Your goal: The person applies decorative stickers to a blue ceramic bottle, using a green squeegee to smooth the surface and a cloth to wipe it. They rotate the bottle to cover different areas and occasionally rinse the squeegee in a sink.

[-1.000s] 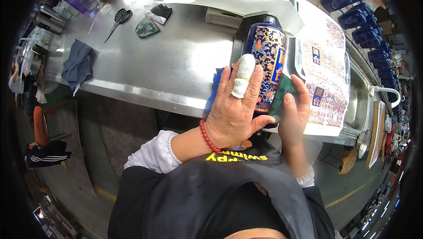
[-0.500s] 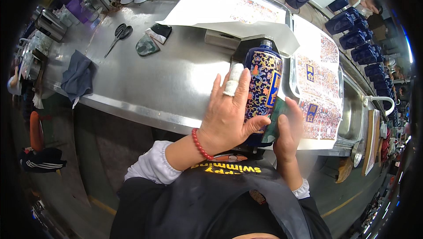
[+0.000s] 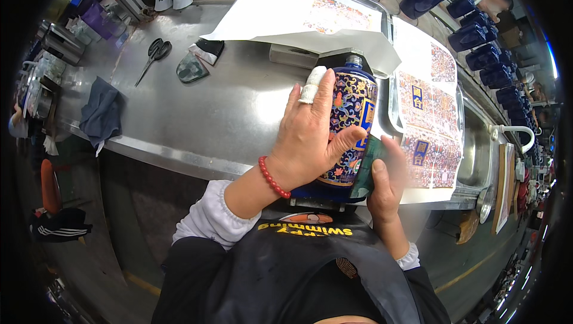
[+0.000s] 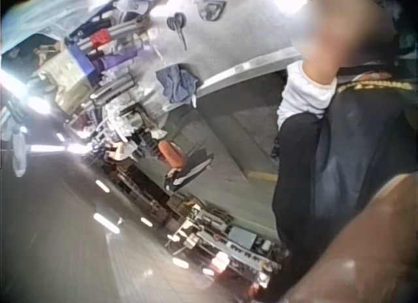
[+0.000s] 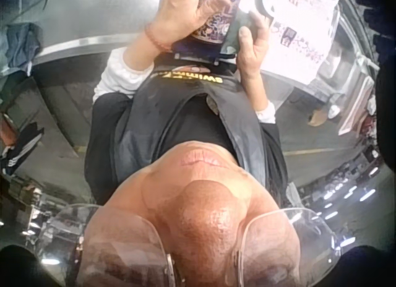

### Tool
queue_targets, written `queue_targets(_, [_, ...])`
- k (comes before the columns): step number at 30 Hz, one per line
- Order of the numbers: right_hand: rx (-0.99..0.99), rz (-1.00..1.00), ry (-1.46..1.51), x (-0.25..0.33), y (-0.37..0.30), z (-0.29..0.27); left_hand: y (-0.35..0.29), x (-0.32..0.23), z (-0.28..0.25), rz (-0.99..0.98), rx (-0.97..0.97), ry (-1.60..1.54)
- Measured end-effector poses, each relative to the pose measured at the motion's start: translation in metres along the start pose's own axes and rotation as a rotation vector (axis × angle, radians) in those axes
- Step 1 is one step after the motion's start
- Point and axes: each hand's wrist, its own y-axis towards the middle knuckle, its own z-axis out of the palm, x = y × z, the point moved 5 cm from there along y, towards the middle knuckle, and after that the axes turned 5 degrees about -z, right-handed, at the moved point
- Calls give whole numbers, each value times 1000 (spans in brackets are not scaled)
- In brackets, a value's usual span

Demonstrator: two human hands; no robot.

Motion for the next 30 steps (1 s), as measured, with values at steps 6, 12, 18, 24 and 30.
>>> queue_targets(6, [-24,1,-63,2,1,-3,-12,9,-8,-21,47,-71])
queue_targets(12, [-75,128,212,-8,5,-3,-65,20,-8,124,240,112])
queue_targets(18, [28,55,113,-2,17,-7,-65,14,-12,213,110,351])
queue_targets(24, [71,-23,-38,16,22,2,-61,-1,-18,249,48,354])
queue_targets(30, [169,-197,-410,48,31,21,-62,-2,-18,249,33,353])
